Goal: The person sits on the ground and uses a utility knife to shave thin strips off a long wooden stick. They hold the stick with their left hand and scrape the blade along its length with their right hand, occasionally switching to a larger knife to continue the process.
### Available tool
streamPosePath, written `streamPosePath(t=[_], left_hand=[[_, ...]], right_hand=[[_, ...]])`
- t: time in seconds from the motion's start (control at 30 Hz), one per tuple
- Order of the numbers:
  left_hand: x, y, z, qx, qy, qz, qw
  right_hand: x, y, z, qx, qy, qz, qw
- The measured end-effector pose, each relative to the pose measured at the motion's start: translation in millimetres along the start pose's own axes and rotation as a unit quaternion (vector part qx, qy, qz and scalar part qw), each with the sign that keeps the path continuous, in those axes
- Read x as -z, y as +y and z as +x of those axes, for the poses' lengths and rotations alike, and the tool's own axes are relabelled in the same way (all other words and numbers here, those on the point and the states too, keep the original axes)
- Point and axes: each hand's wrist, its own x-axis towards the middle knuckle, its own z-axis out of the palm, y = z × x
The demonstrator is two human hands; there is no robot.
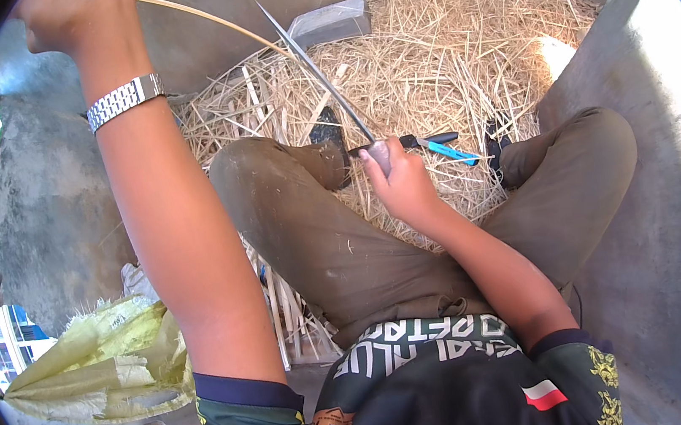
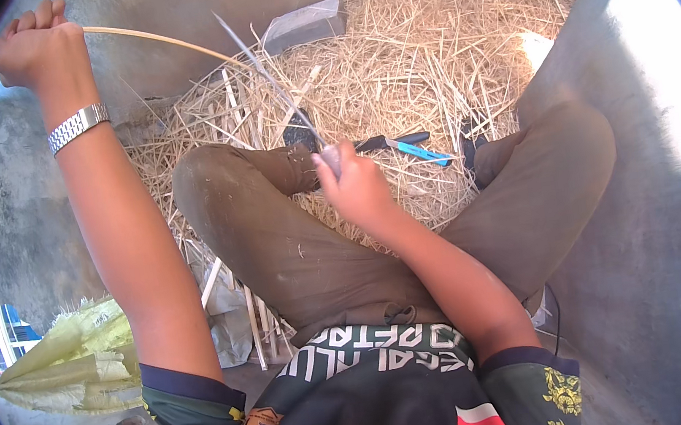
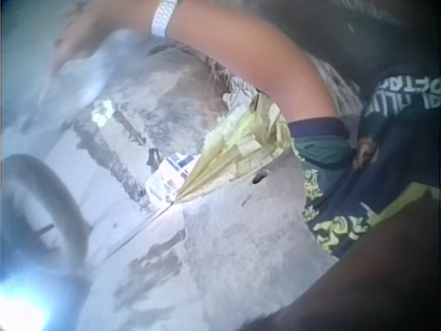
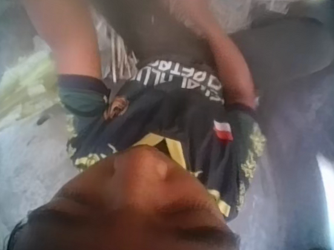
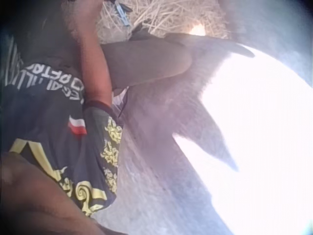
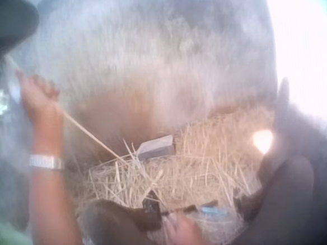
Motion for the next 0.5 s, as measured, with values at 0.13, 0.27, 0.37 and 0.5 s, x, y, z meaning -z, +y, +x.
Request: streamPosePath(t=[0.13,0.27,0.37,0.5], left_hand=[[8.1,0.4,23.9,0.047,0.02,0.063,0.997],[19.4,-3.5,21.7,0.059,0.05,0.015,0.997],[6.3,-6.6,6.5,-0.009,0.058,0.009,0.998],[4.1,8.1,7.0,0.012,0.071,-0.007,0.997]], right_hand=[[-2.7,19.5,4.9,-0.025,-0.012,-0.084,0.996],[14.1,-26.8,-3.5,0.02,0.017,-0.036,0.999],[8.1,-37.0,-6.8,0.089,0.054,-0.035,0.994],[-13.7,11.7,-0.3,0.011,0.029,-0.103,0.994]])
